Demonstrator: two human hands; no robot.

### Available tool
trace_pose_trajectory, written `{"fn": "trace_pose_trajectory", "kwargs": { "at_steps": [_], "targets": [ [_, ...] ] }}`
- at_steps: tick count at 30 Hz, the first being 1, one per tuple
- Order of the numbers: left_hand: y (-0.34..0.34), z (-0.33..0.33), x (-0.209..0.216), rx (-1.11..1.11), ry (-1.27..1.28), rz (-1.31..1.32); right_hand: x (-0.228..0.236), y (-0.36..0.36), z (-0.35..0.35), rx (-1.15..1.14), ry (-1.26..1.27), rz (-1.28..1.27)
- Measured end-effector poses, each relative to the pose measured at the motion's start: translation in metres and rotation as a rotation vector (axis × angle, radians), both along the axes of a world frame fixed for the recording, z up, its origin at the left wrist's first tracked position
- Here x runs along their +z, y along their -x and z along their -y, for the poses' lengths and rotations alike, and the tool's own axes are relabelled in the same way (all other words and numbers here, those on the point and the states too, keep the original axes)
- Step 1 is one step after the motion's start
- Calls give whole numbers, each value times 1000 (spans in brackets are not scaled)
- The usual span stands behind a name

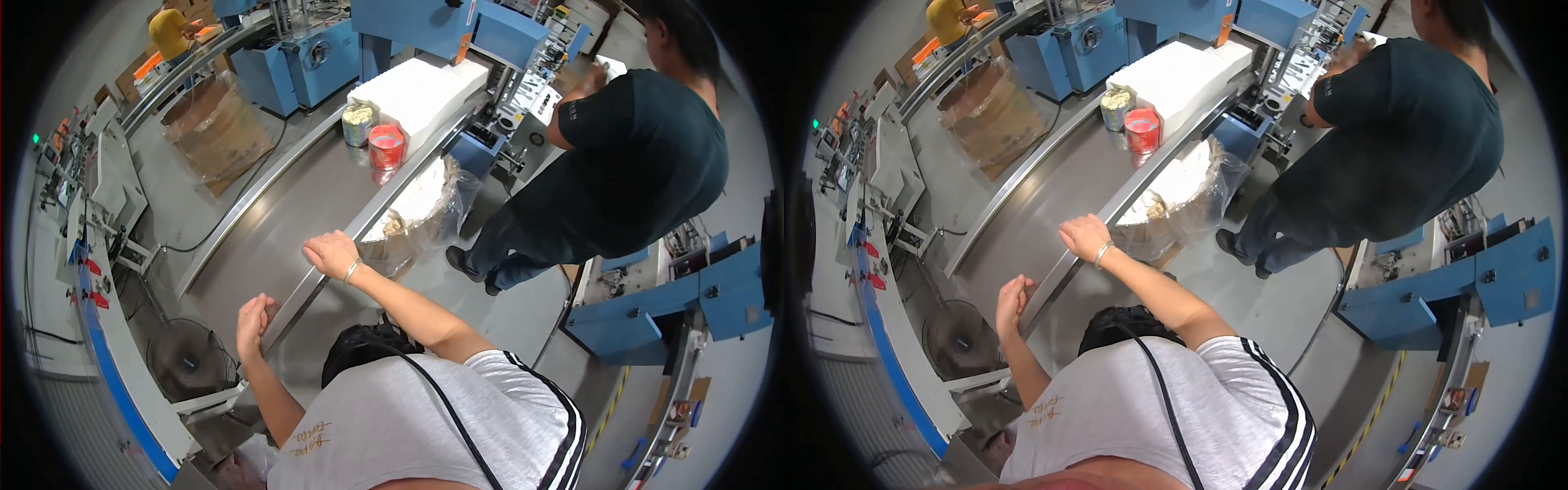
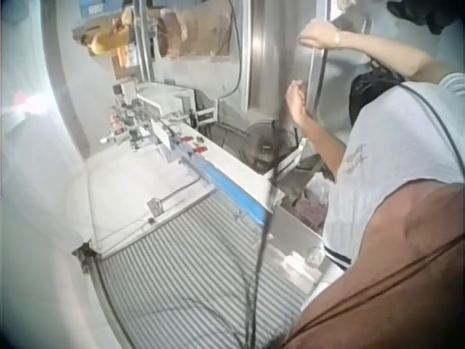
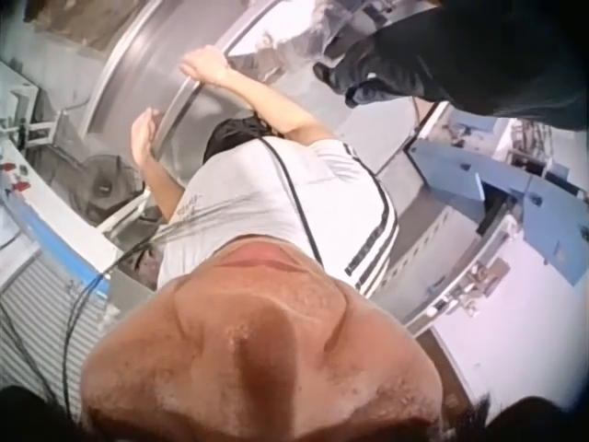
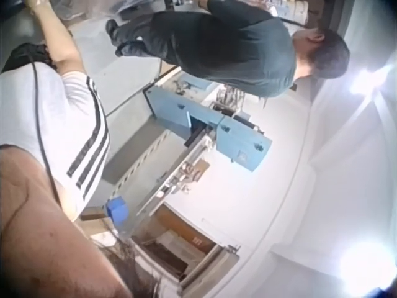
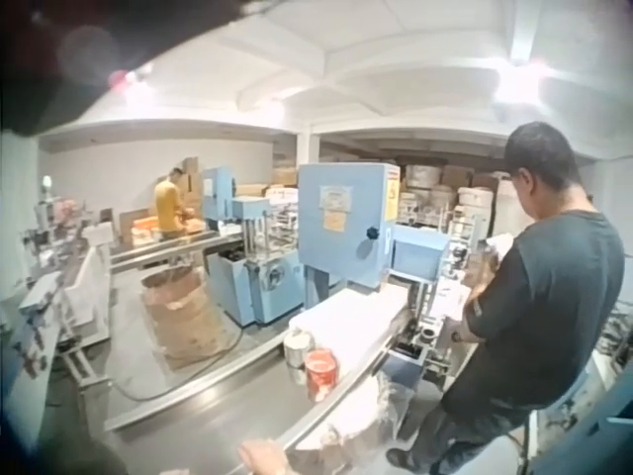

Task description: Organizing and inspecting stacks of paper napkins on an industrial production line.

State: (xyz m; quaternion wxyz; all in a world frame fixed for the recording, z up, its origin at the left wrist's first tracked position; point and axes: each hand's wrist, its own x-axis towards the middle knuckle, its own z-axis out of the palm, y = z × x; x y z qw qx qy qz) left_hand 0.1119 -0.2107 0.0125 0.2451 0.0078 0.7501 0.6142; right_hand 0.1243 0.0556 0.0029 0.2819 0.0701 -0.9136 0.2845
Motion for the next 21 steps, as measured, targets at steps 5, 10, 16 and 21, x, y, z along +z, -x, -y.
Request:
{"fn": "trace_pose_trajectory", "kwargs": {
  "at_steps": [5,10,16,21],
  "targets": [
    [-1,0,1,4,-3,-2,2,-2,1,1,24,24],
    [0,1,-2,8,-5,6,0,0,0,8,21,17],
    [1,-2,1,-10,-3,-11,8,-2,-1,-2,15,39],
    [1,-3,2,3,58,17,5,0,0,7,-34,-1]
  ]
}}
